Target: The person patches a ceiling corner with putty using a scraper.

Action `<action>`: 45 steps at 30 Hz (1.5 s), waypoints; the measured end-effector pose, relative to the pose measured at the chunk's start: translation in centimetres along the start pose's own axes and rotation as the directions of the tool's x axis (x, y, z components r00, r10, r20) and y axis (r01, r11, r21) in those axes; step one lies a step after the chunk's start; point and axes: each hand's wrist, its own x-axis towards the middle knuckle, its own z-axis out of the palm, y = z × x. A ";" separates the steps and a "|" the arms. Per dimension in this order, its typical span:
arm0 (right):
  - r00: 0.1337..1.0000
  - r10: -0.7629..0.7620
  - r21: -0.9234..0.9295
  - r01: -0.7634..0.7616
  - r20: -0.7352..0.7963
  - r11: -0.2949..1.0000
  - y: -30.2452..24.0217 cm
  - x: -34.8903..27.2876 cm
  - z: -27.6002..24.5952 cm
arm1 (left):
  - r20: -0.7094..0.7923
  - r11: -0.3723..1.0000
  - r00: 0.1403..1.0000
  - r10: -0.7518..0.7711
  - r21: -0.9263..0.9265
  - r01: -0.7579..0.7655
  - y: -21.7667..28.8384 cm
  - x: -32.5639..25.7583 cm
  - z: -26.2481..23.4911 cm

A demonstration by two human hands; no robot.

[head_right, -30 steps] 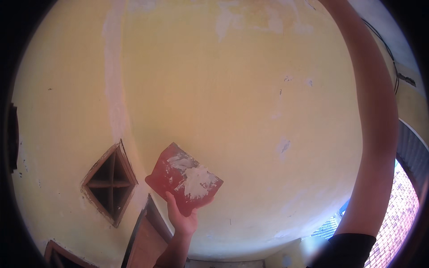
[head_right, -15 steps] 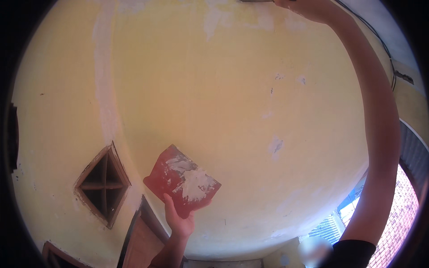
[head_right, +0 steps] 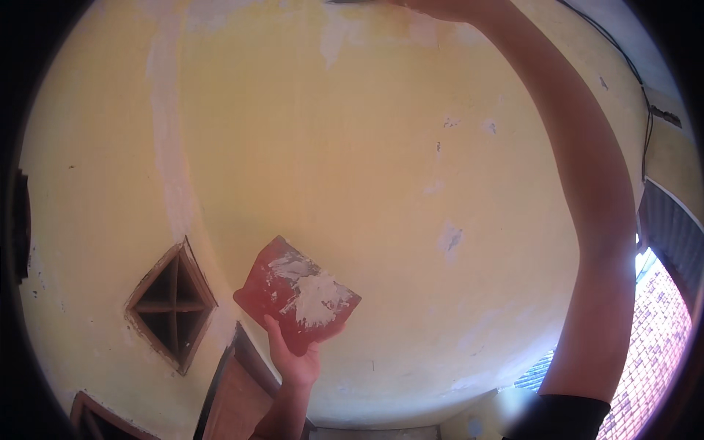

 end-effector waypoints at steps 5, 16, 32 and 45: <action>0.987 0.142 -0.093 -0.135 0.070 0.986 1.4 -3.2 -2.0 | 0.016 0.999 1.000 -0.019 0.031 0.019 2.0 -0.1 -1.1; 0.966 -0.223 -0.069 0.216 -0.131 0.974 -2.9 1.2 -2.2 | 0.015 0.998 0.998 -0.062 0.016 0.062 0.6 -4.8 3.2; 0.998 -0.035 -0.048 0.032 -0.061 0.998 -0.3 -4.2 -6.5 | -0.074 0.999 0.997 -0.005 0.048 0.008 2.7 -5.8 1.4; 0.997 0.068 -0.124 -0.062 0.040 0.990 3.6 -7.2 -4.0 | -0.069 0.998 0.996 -0.052 0.015 0.053 -2.0 -6.4 2.6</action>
